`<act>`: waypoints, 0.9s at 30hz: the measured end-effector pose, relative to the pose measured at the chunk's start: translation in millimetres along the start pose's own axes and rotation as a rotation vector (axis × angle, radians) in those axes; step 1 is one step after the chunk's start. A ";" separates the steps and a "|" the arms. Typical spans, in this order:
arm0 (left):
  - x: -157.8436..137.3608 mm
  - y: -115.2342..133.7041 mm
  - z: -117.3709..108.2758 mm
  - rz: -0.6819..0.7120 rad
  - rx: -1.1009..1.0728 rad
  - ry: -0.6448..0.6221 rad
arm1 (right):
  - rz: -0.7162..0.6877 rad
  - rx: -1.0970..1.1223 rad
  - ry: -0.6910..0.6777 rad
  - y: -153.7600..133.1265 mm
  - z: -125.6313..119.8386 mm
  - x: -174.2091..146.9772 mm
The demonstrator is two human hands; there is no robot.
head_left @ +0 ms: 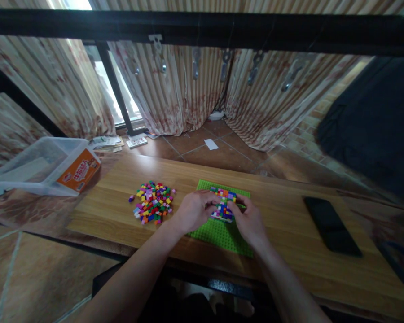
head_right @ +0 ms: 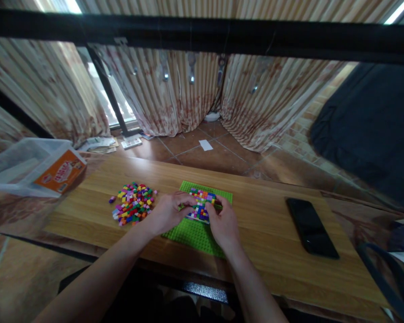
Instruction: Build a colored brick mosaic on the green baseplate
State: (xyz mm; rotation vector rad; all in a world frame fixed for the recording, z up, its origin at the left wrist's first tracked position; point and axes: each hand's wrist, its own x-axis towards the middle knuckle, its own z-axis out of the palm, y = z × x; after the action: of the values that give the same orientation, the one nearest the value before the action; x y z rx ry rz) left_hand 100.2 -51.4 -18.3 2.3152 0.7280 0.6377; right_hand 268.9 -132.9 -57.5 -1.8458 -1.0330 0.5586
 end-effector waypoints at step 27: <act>-3.2 -1.4 7.5 0.081 0.232 -0.005 | 0.021 0.024 -0.025 -7.4 -2.9 -1.8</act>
State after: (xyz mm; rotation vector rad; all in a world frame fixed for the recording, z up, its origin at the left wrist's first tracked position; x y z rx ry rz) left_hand 101.9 -55.7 -25.2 2.5685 0.7431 0.6107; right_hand 266.9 -134.2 -49.7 -1.8349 -1.0207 0.6052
